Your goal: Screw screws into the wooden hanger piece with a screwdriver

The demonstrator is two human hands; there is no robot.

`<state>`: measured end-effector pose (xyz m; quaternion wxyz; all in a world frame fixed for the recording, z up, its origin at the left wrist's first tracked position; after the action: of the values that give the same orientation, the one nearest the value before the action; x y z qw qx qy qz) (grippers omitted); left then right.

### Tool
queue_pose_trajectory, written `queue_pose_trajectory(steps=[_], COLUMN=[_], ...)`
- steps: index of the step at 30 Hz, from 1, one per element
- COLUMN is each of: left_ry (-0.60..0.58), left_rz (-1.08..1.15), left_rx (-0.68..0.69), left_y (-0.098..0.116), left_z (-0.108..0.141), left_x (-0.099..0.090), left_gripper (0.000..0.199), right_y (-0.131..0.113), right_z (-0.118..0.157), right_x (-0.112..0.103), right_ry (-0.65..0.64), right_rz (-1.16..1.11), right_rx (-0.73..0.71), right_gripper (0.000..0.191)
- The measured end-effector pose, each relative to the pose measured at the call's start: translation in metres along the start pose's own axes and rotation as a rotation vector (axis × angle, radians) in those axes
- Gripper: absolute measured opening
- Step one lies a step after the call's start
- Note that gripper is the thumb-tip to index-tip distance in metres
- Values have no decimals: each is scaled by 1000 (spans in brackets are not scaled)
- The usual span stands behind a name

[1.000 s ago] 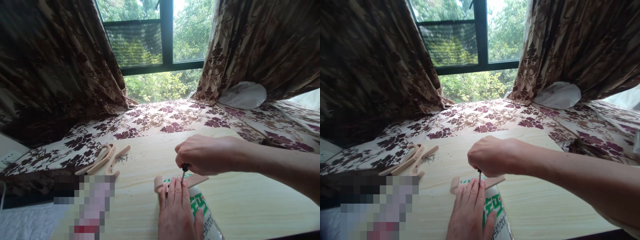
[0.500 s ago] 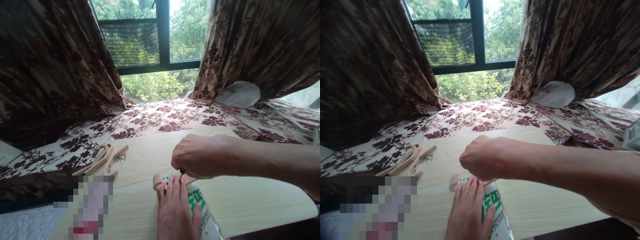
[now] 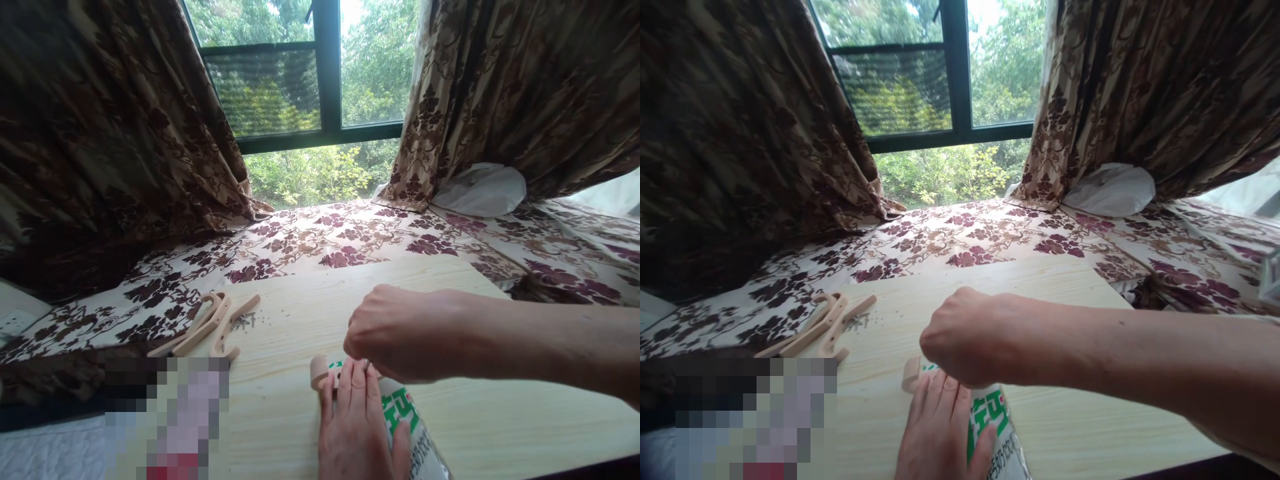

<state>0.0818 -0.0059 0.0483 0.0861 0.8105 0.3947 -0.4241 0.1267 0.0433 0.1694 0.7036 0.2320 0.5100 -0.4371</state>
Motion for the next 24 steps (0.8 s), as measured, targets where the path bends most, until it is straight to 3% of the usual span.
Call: queue_pose_trajectory(steps=[3, 8, 11, 21, 24], left_ry=[65, 124, 145, 49, 67], left_rz=[-5, -166, -178, -201, -190], left_rx=[-6, 172, 131, 214, 196], left_y=[-2, 3, -2, 2, 2], left_z=[0, 2, 0, 7, 6], left_x=[-1, -1, -1, 10, 6], left_gripper=[52, 51, 54, 55, 56], right_y=[4, 13, 10, 11, 11], right_z=[-3, -2, 4, 0, 2], right_x=[3, 3, 1, -1, 1], right_ry=[38, 52, 25, 86, 33], right_rz=[-28, -82, -50, -4, 18], right_rx=[35, 39, 17, 50, 59], right_gripper=[12, 17, 23, 12, 12])
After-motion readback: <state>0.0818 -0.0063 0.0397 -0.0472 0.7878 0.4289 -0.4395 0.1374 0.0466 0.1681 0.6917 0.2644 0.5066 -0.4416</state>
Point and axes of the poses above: each hand's wrist, its own z-axis away from the middle knuckle, its own x-axis out of the palm, y = z × x, the point moved 8 cm from there along -z, towards the middle knuckle, and after that the axes turned 12 degrees about -z, right-handed, at the moved point
